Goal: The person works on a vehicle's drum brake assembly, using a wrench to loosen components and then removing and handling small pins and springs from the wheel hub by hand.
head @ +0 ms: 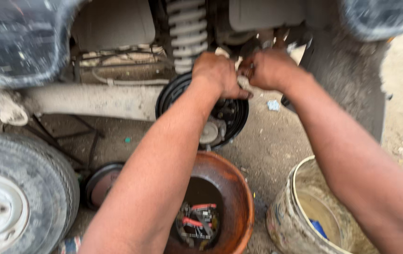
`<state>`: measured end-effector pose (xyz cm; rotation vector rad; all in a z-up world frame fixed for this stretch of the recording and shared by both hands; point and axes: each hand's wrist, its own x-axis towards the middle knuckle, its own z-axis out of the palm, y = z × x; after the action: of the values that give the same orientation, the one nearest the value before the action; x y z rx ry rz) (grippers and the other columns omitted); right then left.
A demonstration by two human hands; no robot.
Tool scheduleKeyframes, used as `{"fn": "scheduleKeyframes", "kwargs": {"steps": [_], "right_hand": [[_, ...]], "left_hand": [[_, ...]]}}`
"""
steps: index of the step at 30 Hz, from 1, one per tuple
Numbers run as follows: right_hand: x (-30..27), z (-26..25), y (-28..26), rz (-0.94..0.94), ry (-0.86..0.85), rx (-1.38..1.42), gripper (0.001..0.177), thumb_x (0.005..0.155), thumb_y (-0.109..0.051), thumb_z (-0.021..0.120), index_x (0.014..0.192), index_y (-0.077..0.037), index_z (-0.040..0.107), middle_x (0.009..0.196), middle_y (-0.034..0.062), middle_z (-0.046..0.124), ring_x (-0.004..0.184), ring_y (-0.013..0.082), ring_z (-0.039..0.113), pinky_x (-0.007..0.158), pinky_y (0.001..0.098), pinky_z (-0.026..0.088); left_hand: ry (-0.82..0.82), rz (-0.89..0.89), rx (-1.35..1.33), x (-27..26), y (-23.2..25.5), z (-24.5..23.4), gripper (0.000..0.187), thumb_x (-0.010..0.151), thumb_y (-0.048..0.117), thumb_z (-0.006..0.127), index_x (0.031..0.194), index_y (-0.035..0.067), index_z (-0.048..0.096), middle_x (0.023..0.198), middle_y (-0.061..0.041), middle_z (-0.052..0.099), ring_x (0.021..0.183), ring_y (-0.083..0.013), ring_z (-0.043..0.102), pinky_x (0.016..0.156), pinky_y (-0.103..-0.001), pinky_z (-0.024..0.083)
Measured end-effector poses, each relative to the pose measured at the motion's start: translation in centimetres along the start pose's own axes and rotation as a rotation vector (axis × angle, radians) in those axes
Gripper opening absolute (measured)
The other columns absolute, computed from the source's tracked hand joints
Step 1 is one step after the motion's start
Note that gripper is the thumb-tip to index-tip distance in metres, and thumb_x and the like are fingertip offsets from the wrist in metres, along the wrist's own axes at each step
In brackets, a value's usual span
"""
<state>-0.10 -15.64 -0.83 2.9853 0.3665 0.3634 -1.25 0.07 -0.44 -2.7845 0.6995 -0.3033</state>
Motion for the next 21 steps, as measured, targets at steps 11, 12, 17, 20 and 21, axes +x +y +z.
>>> {"fn": "scheduleKeyframes", "kwargs": {"steps": [11,12,17,20,21], "right_hand": [[0.4,2.3,0.8,-0.057,0.213,0.033,0.028,0.092,-0.032,0.064,0.113,-0.024,0.080,0.114,0.0090,0.075,0.115,0.0296,0.064,0.114,0.0470,0.035],[0.7,3.2,1.4,-0.044,0.165,0.066,0.027,0.094,-0.031,0.063,0.115,-0.024,0.080,0.114,0.0096,0.075,0.115,0.0306,0.064,0.112,0.0458,0.038],[0.4,8.0,2.7,0.108,-0.273,0.778,0.033,0.093,-0.017,0.062,0.123,-0.016,0.076,0.113,0.0129,0.078,0.107,0.0293,0.069,0.098,0.0444,0.054],[-0.3,8.6,2.2,0.187,-0.145,0.727,0.032,0.098,-0.030,0.061,0.123,-0.017,0.076,0.113,0.0093,0.078,0.106,0.0248,0.071,0.098,0.0417,0.054],[-0.5,7.9,1.9,0.221,-0.069,0.644,0.033,0.101,-0.039,0.060,0.123,-0.020,0.075,0.116,0.0048,0.077,0.107,0.0202,0.072,0.100,0.0391,0.052]], "left_hand": [[-0.049,-0.046,-0.083,0.0,-0.1,-0.1,0.099,0.071,0.093,0.058,0.120,0.009,0.073,0.110,-0.009,0.071,0.098,-0.0248,0.073,0.081,-0.039,0.062],[-0.054,-0.048,-0.081,0.2,-0.1,0.0,0.098,0.071,0.093,0.058,0.120,0.009,0.073,0.109,-0.009,0.071,0.098,-0.0249,0.074,0.080,-0.039,0.063],[-0.100,-0.027,-0.031,0.0,-0.2,0.1,0.100,0.079,0.095,0.050,0.118,0.006,0.074,0.104,-0.012,0.075,0.093,-0.0238,0.077,0.078,-0.037,0.064],[-0.083,-0.035,-0.067,-0.1,-0.3,0.2,0.097,0.075,0.093,0.054,0.117,0.008,0.075,0.106,-0.011,0.074,0.095,-0.0244,0.075,0.079,-0.038,0.062],[-0.068,-0.033,-0.069,-0.1,-0.3,0.2,0.096,0.075,0.093,0.056,0.116,0.008,0.075,0.107,-0.010,0.074,0.096,-0.0247,0.075,0.080,-0.039,0.062]]}}
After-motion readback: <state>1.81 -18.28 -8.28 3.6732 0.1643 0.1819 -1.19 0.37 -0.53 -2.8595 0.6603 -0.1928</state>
